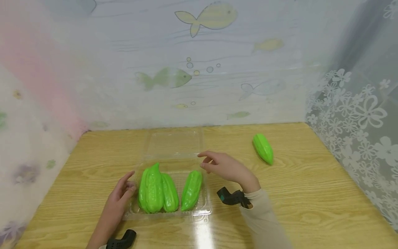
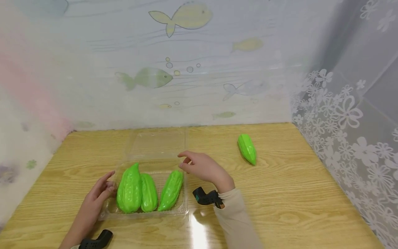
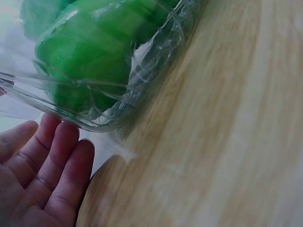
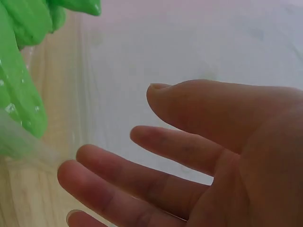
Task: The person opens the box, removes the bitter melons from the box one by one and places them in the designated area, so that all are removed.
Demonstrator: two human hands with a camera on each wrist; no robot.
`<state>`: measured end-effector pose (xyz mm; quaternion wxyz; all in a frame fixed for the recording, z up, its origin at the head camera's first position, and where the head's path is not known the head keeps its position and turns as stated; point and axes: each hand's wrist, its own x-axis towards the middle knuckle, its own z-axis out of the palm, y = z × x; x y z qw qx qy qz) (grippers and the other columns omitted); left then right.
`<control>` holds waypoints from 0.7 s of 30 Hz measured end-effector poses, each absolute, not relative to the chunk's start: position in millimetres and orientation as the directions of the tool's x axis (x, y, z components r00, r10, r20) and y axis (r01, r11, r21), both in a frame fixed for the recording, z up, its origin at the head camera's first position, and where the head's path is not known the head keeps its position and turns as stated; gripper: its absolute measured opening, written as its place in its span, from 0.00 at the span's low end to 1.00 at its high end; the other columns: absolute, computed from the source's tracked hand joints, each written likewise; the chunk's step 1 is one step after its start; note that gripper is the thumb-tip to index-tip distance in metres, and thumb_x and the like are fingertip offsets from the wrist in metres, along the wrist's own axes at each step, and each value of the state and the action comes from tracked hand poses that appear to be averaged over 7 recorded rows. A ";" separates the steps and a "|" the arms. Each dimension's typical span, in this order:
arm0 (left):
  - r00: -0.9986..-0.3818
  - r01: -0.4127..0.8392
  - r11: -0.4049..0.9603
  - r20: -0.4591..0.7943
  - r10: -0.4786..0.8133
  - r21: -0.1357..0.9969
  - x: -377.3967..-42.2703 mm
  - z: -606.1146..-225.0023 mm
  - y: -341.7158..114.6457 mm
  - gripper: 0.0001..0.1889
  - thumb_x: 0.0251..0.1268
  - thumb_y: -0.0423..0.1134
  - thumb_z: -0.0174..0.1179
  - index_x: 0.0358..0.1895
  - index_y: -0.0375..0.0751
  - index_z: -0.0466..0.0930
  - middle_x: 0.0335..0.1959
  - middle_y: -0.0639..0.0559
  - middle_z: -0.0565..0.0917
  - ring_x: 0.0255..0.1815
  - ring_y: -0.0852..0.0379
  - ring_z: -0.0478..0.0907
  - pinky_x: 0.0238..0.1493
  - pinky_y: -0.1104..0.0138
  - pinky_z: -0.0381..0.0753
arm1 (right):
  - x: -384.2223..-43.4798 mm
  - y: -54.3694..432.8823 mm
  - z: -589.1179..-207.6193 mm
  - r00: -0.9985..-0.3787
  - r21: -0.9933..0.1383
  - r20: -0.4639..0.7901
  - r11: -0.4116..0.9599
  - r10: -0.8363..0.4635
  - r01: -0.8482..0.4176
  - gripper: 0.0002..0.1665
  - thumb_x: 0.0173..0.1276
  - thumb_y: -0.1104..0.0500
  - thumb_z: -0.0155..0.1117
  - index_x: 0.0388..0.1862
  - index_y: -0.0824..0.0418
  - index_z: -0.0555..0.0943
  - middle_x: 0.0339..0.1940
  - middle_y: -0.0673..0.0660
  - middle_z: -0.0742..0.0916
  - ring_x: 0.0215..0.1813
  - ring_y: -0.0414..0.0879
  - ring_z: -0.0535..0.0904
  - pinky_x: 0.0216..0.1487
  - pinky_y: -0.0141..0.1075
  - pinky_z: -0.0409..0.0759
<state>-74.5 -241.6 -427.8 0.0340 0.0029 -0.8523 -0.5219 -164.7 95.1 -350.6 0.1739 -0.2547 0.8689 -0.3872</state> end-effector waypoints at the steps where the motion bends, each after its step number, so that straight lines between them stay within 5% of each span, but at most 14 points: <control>1: -0.998 0.028 0.457 0.053 -0.042 0.889 -74.4 -427.4 -241.5 0.24 0.70 0.45 0.43 0.67 0.51 0.54 0.45 0.47 0.71 0.46 0.62 0.69 0.44 0.79 0.67 | -163.6 93.0 -350.3 -0.804 -0.754 -0.107 0.575 -0.585 -0.317 0.22 0.68 0.46 0.48 0.60 0.46 0.67 0.43 0.48 0.80 0.38 0.46 0.78 0.42 0.39 0.73; 15: -0.999 -0.013 0.461 0.012 -0.051 0.887 -73.7 -425.3 -239.0 0.24 0.70 0.47 0.42 0.67 0.53 0.53 0.45 0.47 0.71 0.47 0.58 0.68 0.44 0.79 0.67 | -150.3 63.3 -353.1 -0.778 -0.664 -0.148 0.645 -0.610 -0.379 0.24 0.68 0.46 0.48 0.60 0.51 0.68 0.43 0.50 0.82 0.28 0.36 0.79 0.41 0.35 0.74; 21: -0.999 -0.001 0.454 0.024 -0.049 0.891 -73.4 -424.7 -238.1 0.24 0.70 0.46 0.42 0.67 0.52 0.54 0.45 0.46 0.71 0.46 0.58 0.69 0.43 0.79 0.67 | -146.2 58.0 -351.1 -0.755 -0.546 -0.114 0.676 -0.646 -0.496 0.25 0.68 0.47 0.49 0.61 0.54 0.68 0.43 0.48 0.82 0.40 0.38 0.77 0.46 0.36 0.72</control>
